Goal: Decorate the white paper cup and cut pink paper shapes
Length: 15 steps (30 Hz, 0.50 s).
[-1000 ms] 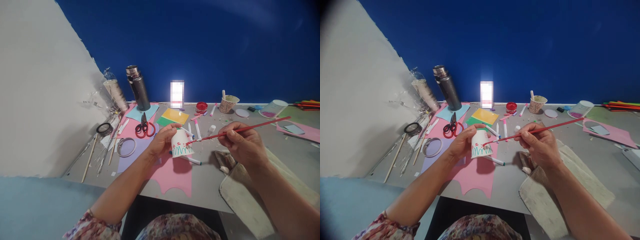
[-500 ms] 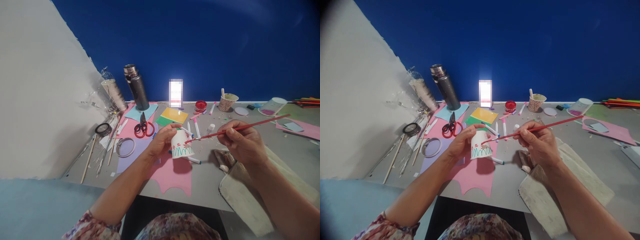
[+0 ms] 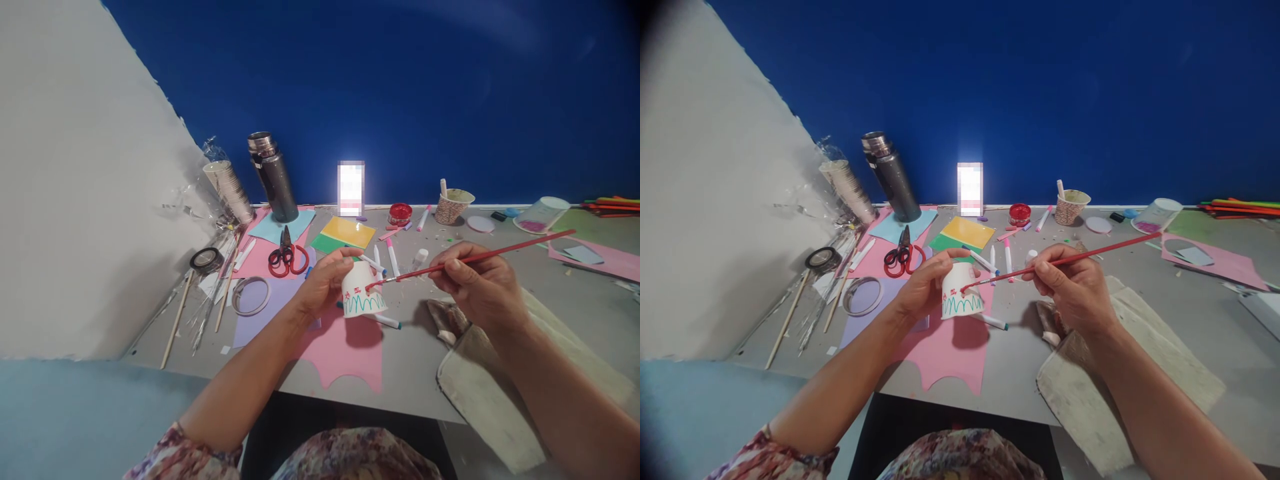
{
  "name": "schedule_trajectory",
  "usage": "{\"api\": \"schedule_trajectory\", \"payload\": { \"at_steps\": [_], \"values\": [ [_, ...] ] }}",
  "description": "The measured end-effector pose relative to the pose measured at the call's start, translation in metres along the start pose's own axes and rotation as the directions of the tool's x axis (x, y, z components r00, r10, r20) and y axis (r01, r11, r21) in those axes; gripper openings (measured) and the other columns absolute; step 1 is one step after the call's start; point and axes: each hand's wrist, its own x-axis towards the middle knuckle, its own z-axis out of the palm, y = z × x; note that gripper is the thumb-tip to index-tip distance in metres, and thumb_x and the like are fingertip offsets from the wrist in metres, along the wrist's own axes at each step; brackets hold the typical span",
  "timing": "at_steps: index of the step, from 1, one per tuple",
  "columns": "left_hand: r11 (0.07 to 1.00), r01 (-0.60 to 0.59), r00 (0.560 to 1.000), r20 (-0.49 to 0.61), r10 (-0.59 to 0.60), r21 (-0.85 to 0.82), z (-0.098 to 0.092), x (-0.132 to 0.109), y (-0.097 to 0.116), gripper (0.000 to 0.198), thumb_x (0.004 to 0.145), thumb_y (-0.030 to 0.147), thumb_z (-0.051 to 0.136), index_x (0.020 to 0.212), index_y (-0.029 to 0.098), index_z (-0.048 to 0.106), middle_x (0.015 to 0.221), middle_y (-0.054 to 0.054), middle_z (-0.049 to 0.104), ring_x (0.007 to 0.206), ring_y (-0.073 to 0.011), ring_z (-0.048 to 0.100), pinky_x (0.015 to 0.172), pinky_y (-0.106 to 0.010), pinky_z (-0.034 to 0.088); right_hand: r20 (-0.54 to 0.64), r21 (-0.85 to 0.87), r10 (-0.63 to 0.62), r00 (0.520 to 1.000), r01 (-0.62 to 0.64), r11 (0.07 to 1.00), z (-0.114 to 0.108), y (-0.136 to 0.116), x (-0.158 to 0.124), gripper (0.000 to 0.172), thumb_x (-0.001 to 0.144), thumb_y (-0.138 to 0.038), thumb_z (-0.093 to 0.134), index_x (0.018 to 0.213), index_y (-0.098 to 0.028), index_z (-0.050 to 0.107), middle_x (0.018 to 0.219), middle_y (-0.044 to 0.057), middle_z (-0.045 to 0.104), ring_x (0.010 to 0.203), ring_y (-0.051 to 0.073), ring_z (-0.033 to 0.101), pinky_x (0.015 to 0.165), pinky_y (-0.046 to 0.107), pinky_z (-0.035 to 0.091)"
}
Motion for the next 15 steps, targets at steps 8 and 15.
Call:
{"api": "schedule_trajectory", "payload": {
  "at_steps": [8,15],
  "values": [
    [1.0,0.003,0.998,-0.057,-0.001,0.027,-0.0001,0.0006,0.0001,0.054,0.075,0.045,0.082,0.117,0.018,0.063,0.098,-0.01,0.076,0.076,-0.0215,0.07,0.067,-0.032,0.052,0.012,0.012,0.011,1.0,-0.011,1.0,0.0011,-0.0022,-0.0001,0.031,0.074,-0.049,0.092,0.076,-0.025,0.074,0.068,0.001,0.072,0.052,0.012,0.053,0.045,0.025,0.039],
    [0.999,0.002,0.995,-0.103,0.003,0.049,0.0034,-0.0002,0.0018,0.052,0.074,0.043,0.083,0.115,0.018,0.063,0.097,-0.009,0.075,0.078,-0.0215,0.069,0.068,-0.032,0.052,-0.031,-0.02,-0.02,0.999,0.019,1.0,-0.0036,-0.0025,0.0006,0.031,0.073,-0.049,0.092,0.078,-0.023,0.075,0.068,0.002,0.072,0.055,0.012,0.056,0.047,0.024,0.041]
  ]
}}
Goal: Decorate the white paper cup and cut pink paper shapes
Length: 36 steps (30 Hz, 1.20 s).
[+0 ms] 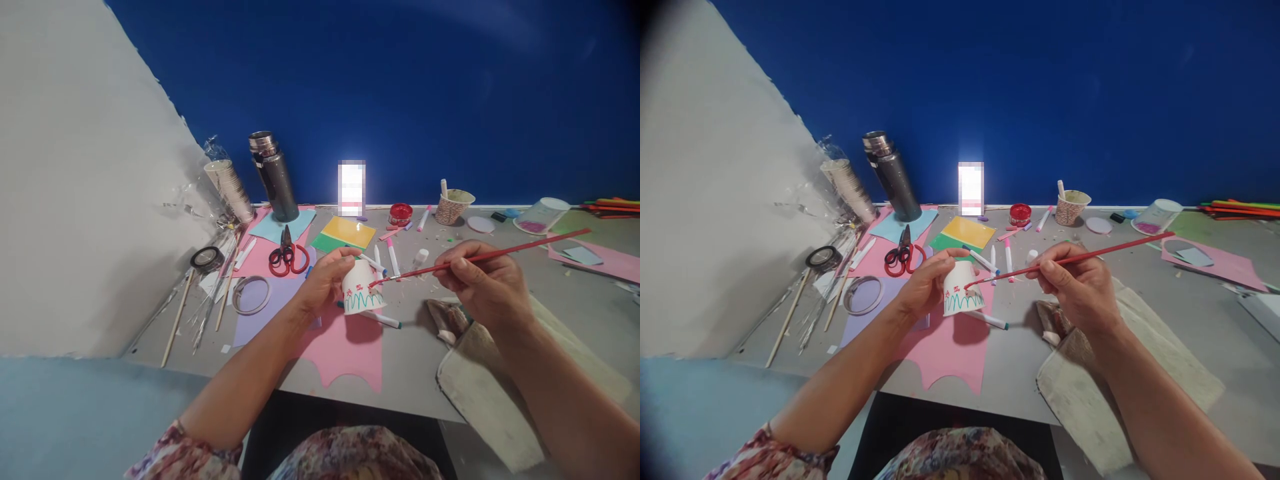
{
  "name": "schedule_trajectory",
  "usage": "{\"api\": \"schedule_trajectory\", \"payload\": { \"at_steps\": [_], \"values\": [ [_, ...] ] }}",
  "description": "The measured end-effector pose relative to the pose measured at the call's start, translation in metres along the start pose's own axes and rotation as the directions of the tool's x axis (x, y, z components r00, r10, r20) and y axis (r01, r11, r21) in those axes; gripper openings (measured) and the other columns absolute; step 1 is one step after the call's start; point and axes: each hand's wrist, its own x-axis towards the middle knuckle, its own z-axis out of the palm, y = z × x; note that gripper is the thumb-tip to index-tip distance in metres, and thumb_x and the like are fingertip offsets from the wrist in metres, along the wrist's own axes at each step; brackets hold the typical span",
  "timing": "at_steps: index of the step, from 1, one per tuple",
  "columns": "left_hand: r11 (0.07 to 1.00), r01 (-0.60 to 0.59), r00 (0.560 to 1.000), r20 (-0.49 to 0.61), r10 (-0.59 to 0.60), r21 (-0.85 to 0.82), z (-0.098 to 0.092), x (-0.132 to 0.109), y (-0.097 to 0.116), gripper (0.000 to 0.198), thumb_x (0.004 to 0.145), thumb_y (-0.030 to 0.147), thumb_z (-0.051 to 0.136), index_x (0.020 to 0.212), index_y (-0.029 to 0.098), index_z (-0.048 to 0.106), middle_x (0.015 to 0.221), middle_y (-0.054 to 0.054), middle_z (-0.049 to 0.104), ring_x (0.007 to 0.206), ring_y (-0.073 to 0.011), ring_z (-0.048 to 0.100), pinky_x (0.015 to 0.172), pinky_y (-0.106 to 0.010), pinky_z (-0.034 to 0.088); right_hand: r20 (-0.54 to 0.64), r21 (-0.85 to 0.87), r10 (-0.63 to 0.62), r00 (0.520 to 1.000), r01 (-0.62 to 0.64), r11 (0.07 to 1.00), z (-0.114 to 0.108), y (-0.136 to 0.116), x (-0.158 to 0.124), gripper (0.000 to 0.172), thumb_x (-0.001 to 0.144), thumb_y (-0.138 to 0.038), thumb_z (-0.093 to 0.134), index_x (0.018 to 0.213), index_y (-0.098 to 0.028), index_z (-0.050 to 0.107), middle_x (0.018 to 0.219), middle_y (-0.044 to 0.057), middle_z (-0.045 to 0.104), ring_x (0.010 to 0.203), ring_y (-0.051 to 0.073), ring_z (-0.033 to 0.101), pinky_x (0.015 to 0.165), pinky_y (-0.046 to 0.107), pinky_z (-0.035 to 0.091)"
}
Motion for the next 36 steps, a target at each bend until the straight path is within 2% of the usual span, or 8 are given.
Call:
{"api": "schedule_trajectory", "payload": {
  "at_steps": [12,24,32,36],
  "values": [
    [1.0,0.001,1.0,-0.021,-0.001,0.001,-0.0016,0.0027,-0.0027,0.05,0.075,0.039,0.083,0.115,0.018,0.062,0.088,-0.008,0.074,0.071,-0.0214,0.068,0.063,-0.032,0.053,0.049,-0.087,-0.048,0.998,0.052,0.995,-0.0031,0.0035,-0.0024,0.022,0.084,-0.043,0.085,0.084,-0.023,0.075,0.072,0.002,0.071,0.056,0.014,0.054,0.049,0.028,0.041],
    [0.995,0.007,0.997,0.072,0.0,-0.098,-0.0008,-0.0002,0.0015,0.05,0.075,0.038,0.081,0.116,0.017,0.061,0.098,-0.011,0.077,0.079,-0.0235,0.071,0.071,-0.036,0.054,0.005,0.0,-0.071,0.997,0.071,0.997,0.0017,-0.0048,-0.0016,0.026,0.076,-0.046,0.091,0.078,-0.024,0.076,0.072,0.002,0.071,0.056,0.013,0.054,0.048,0.027,0.04],
    [0.996,0.009,0.997,0.076,-0.002,-0.088,-0.0011,0.0008,-0.0002,0.048,0.076,0.039,0.079,0.116,0.017,0.062,0.097,-0.011,0.077,0.077,-0.0231,0.071,0.07,-0.035,0.053,0.031,-0.032,-0.044,0.999,0.045,0.998,0.0029,-0.0004,-0.0021,0.028,0.075,-0.047,0.091,0.078,-0.025,0.075,0.071,0.002,0.071,0.055,0.014,0.055,0.046,0.028,0.04],
    [0.994,0.006,0.995,0.097,0.004,-0.112,-0.0019,0.0011,-0.0008,0.047,0.077,0.037,0.08,0.116,0.017,0.062,0.1,-0.012,0.078,0.082,-0.025,0.072,0.073,-0.037,0.055,0.013,0.007,-0.042,0.999,0.041,0.999,0.003,-0.0026,-0.0008,0.028,0.075,-0.048,0.091,0.078,-0.026,0.074,0.07,0.002,0.071,0.054,0.014,0.053,0.047,0.028,0.039]
  ]
}}
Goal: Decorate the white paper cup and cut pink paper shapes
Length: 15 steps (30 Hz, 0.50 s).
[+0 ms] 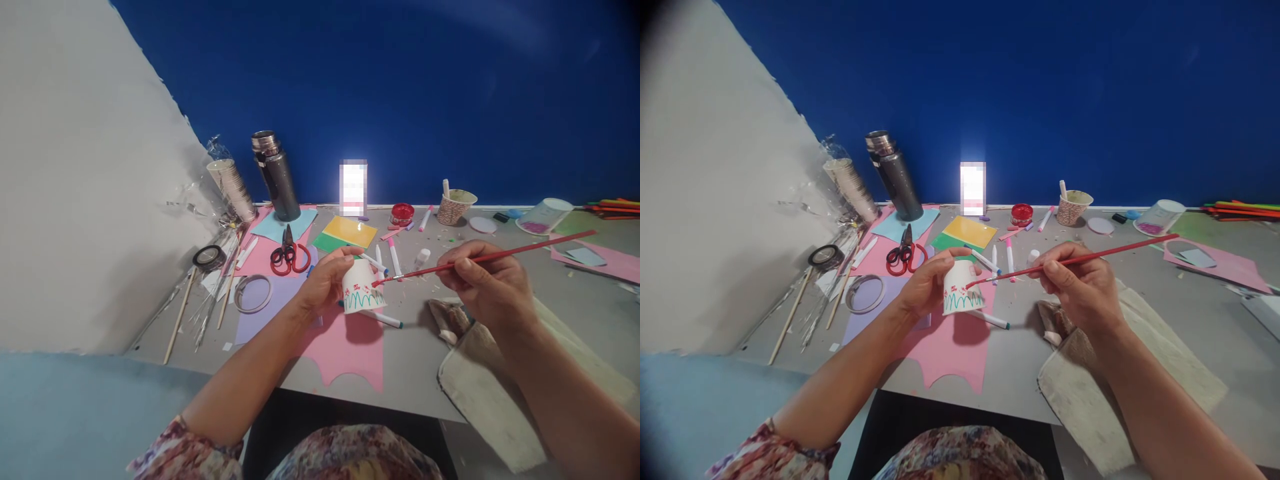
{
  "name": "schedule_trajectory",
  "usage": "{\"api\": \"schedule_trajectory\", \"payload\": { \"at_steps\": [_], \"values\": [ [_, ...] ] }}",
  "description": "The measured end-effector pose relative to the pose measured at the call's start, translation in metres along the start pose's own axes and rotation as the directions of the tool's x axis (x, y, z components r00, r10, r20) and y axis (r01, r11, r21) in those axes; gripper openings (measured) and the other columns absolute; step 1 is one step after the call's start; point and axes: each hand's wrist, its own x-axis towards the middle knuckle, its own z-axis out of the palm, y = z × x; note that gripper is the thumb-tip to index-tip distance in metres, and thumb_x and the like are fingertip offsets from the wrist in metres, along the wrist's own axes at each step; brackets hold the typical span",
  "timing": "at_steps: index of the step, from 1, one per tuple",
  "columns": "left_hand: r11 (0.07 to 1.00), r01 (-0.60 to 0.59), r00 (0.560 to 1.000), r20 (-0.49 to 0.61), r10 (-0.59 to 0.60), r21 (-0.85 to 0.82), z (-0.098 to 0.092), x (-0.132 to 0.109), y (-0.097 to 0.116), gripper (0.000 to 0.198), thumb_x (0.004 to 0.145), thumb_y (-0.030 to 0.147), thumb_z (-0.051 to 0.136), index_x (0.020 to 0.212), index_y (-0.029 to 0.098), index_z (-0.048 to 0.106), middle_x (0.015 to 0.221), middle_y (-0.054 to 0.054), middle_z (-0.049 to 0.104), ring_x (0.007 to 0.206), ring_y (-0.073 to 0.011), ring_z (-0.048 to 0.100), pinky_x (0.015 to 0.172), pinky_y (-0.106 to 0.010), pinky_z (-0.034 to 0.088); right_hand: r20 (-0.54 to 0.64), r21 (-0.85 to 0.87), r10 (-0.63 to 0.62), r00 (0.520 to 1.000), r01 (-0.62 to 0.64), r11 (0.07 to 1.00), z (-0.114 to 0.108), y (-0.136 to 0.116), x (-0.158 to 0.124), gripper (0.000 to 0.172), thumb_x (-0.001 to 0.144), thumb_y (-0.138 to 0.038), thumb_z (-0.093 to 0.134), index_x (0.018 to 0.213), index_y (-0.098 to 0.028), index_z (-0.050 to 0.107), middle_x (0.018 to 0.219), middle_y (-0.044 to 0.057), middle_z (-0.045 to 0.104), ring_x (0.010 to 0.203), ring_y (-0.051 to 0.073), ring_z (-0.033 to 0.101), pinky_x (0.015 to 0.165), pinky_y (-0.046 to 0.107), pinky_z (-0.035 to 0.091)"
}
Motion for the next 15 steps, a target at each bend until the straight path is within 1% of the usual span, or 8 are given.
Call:
{"api": "schedule_trajectory", "payload": {
  "at_steps": [3,7,11,15],
  "values": [
    [1.0,-0.006,1.0,0.024,0.007,-0.03,-0.0017,0.0008,-0.0006,0.046,0.077,0.035,0.079,0.115,0.017,0.062,0.102,-0.013,0.078,0.087,-0.0265,0.073,0.076,-0.039,0.056,-0.013,0.031,-0.002,1.0,0.003,1.0,0.0009,-0.0031,0.0004,0.028,0.075,-0.049,0.091,0.078,-0.026,0.074,0.069,0.001,0.071,0.053,0.013,0.05,0.047,0.028,0.038],
    [0.999,0.0,0.999,0.034,0.002,-0.047,-0.003,0.001,-0.0014,0.046,0.079,0.034,0.078,0.117,0.017,0.06,0.102,-0.013,0.078,0.084,-0.0257,0.073,0.079,-0.042,0.056,0.002,0.047,0.011,1.0,-0.011,0.999,0.0017,-0.0038,-0.0005,0.029,0.074,-0.047,0.092,0.077,-0.025,0.074,0.069,0.001,0.071,0.053,0.013,0.051,0.047,0.027,0.037],
    [1.0,-0.004,0.999,0.036,0.005,-0.023,-0.0022,0.0005,-0.0014,0.045,0.079,0.035,0.077,0.117,0.017,0.06,0.099,-0.013,0.079,0.081,-0.0248,0.073,0.075,-0.04,0.057,0.023,0.03,0.019,1.0,-0.019,0.999,0.0009,-0.0005,-0.0016,0.029,0.075,-0.048,0.091,0.078,-0.025,0.074,0.071,0.001,0.071,0.054,0.013,0.052,0.047,0.027,0.038],
    [1.0,-0.007,1.0,0.024,0.007,-0.005,-0.0017,0.0008,-0.0014,0.047,0.078,0.037,0.078,0.117,0.017,0.061,0.098,-0.013,0.079,0.08,-0.0241,0.072,0.072,-0.037,0.056,0.033,-0.025,0.032,0.999,-0.031,0.999,-0.001,0.004,-0.0019,0.028,0.077,-0.047,0.09,0.078,-0.025,0.073,0.071,0.002,0.071,0.056,0.014,0.055,0.047,0.027,0.04]
  ]
}}
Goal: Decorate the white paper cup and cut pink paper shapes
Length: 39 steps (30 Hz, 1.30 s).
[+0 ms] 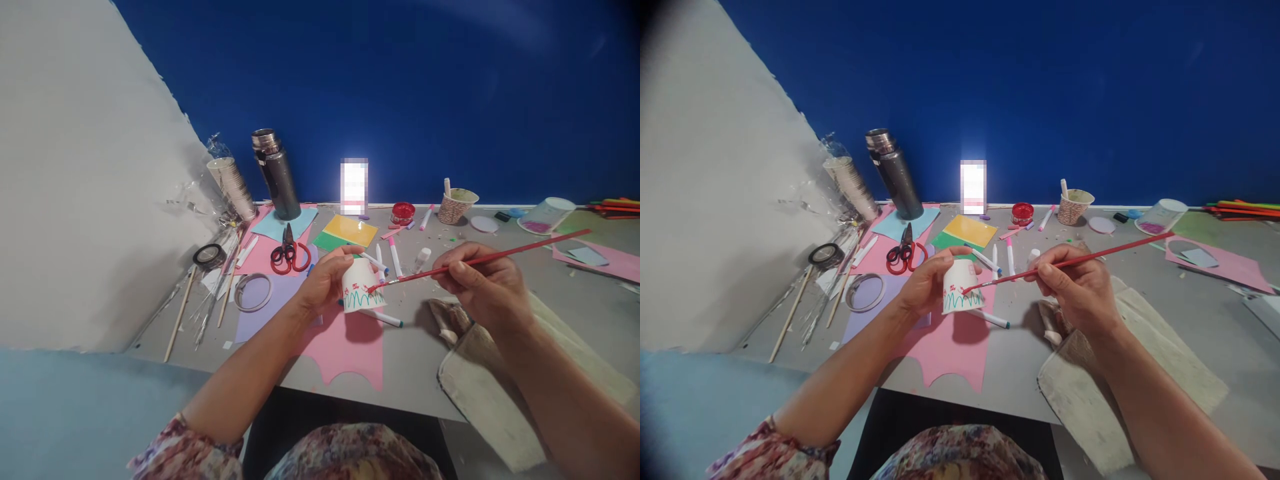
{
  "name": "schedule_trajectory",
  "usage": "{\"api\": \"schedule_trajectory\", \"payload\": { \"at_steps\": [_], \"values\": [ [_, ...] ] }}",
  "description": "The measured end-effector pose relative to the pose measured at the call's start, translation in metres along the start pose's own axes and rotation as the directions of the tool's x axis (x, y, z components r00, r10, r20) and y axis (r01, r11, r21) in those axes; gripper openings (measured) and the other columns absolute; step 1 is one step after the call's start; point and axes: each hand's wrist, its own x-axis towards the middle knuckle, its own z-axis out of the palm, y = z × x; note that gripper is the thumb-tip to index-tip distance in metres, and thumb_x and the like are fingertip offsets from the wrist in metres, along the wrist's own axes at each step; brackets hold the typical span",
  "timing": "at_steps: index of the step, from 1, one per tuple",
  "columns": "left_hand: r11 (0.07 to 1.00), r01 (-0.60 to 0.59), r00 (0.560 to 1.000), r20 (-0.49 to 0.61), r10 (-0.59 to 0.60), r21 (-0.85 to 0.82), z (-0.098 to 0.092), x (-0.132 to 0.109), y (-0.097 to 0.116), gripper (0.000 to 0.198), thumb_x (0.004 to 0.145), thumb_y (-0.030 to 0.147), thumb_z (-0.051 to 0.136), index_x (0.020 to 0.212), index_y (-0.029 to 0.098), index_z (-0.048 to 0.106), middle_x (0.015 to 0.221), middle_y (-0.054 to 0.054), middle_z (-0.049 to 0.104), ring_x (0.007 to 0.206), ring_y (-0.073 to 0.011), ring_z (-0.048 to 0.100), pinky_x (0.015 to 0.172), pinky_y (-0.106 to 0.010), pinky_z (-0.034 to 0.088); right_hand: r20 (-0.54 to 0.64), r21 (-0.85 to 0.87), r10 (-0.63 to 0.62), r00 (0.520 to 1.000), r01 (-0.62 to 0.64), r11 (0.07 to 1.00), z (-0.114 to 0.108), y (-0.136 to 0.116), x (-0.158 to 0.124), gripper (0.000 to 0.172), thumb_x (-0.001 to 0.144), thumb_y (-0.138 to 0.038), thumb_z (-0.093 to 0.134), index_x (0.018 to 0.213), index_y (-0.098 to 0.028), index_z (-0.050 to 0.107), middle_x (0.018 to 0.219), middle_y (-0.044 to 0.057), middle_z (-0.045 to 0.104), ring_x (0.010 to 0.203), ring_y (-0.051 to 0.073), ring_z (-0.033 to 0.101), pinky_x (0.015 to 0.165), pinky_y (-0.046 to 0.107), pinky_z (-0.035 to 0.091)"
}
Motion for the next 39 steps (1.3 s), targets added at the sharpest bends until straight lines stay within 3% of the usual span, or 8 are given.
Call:
{"api": "schedule_trajectory", "payload": {
  "at_steps": [13,17,28,39],
  "values": [
    [0.998,0.025,0.996,-0.089,-0.021,0.05,0.007,-0.002,0.003,0.048,0.075,0.037,0.081,0.114,0.017,0.062,0.098,-0.011,0.077,0.08,-0.0232,0.071,0.067,-0.033,0.054,0.005,-0.02,-0.014,1.0,0.014,1.0,-0.002,0.0,0.0,0.028,0.078,-0.048,0.089,0.08,-0.025,0.074,0.072,0.002,0.071,0.056,0.015,0.054,0.047,0.028,0.04],
    [0.999,0.017,0.997,-0.071,-0.014,0.046,0.008,-0.002,0.003,0.048,0.075,0.037,0.081,0.114,0.017,0.061,0.097,-0.011,0.077,0.077,-0.0228,0.071,0.069,-0.035,0.055,-0.006,-0.073,-0.021,1.0,0.02,0.997,-0.004,0.001,0.0,0.024,0.081,-0.045,0.087,0.082,-0.024,0.076,0.071,0.002,0.07,0.057,0.014,0.054,0.049,0.028,0.04],
    [0.999,0.014,0.997,-0.077,-0.012,0.028,0.005,-0.002,0.002,0.05,0.074,0.035,0.082,0.114,0.016,0.061,0.096,-0.01,0.076,0.077,-0.0239,0.072,0.071,-0.036,0.055,-0.032,0.003,-0.054,0.998,0.054,0.999,0.0,-0.01,0.0,0.024,0.075,-0.042,0.092,0.078,-0.025,0.077,0.075,0.002,0.07,0.056,0.013,0.053,0.049,0.029,0.04],
    [0.998,0.017,0.995,-0.1,-0.011,0.055,0.003,-0.001,0.001,0.047,0.075,0.036,0.081,0.114,0.016,0.063,0.095,-0.009,0.073,0.076,-0.0233,0.071,0.064,-0.033,0.054,0.015,-0.01,-0.038,0.999,0.038,0.999,0.0,-0.01,-0.002,0.016,0.076,-0.039,0.089,0.081,-0.029,0.077,0.08,0.005,0.071,0.06,0.018,0.052,0.049,0.034,0.037]
  ]
}}
